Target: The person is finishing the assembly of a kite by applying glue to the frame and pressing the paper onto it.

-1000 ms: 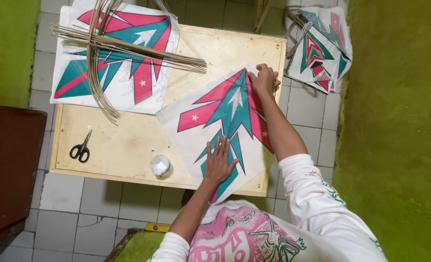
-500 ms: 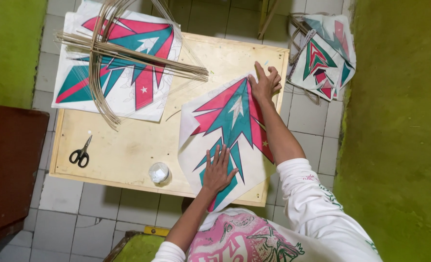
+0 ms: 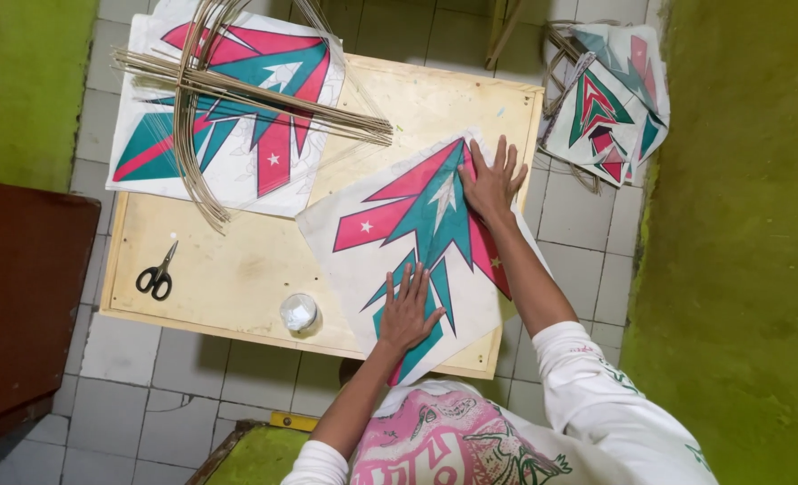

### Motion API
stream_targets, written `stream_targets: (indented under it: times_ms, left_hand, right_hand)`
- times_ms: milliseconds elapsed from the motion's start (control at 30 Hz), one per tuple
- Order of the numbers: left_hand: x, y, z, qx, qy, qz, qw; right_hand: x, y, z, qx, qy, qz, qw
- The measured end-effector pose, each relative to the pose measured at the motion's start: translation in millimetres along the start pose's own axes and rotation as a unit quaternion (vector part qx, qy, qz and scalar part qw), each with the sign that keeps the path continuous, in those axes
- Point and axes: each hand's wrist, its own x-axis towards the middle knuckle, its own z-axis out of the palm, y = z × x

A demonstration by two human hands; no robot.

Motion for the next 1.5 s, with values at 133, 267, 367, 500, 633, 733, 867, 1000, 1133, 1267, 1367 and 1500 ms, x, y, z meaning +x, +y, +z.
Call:
stream_targets:
  times_ms: [133,267,367,500,633,733,867,1000,1133,1267,1367,1500]
  left_hand:
    - [-0.9,0.5,-1.6,0.001,-0.001,-0.003,1.0]
    - [-1.5,1.9,-1.1,-0.006,-0.005,-0.004,1.0]
    - [1.6,0.8,-2.1,-0.006,-0.002,-0.006,1.0]
    - [-1.0,1.7,-1.7,0.002,-0.011,-0.006,1.0]
    - [1.0,0.6,-1.3,0.006,-0.006,-0.005,1.0]
    - [-0.5,2.4,-2.2,0.019,-0.001,-0.003,1.0]
    - [-1.6,2.5,-1.2,0.008,-0.008,-0.004,1.0]
    - [-3.9,2.4,2.4,-0.006,-0.003,-0.007,1.0]
    - [0.3,0.2,3.1,0.005,-0.001,-0.005,1.0]
    - [-4.4,1.1,3.5,-0.011,-0.014,-0.006,1.0]
    - [-4.8,2.7,4.0,-0.018,-0.023,-0.007,1.0]
    - [-2.1,1.0,4.3,-0.017,0.003,-0.003,1.0]
  right_hand:
    - [2.5,-10.6,-4.0,-0.004,0.0,-0.009,1.0]
    - [11.7,-9.0,12.4,-0.066,-0.022,-0.071,0.995]
    - [21.5,-4.6,22.7,-0.094,-0.002,-0.108,0.99]
    - [7.4,-7.4,19.3,-0.079,0.01,-0.128,0.989]
    - [-4.0,-6.7,30.2,-0.076,0.033,-0.169,0.982]
    - [-2.4,1.6,36.3,-0.076,-0.005,-0.168,0.983]
    - [-10.7,-2.6,10.9,-0.024,-0.017,-0.161,0.987]
    - [-31.8,3.0,18.8,-0.078,-0.022,-0.205,0.975]
    - [-35.8,3.0,23.5,-0.033,-0.01,-0.178,0.983]
    - [-52.4,2.4,27.6,-0.06,-0.027,-0.195,0.979]
    - [-66.7,-2.7,17.6,-0.063,-0.013,-0.202,0.977]
    - [-83.3,1.9,29.2,-0.081,-0.051,-0.207,0.974]
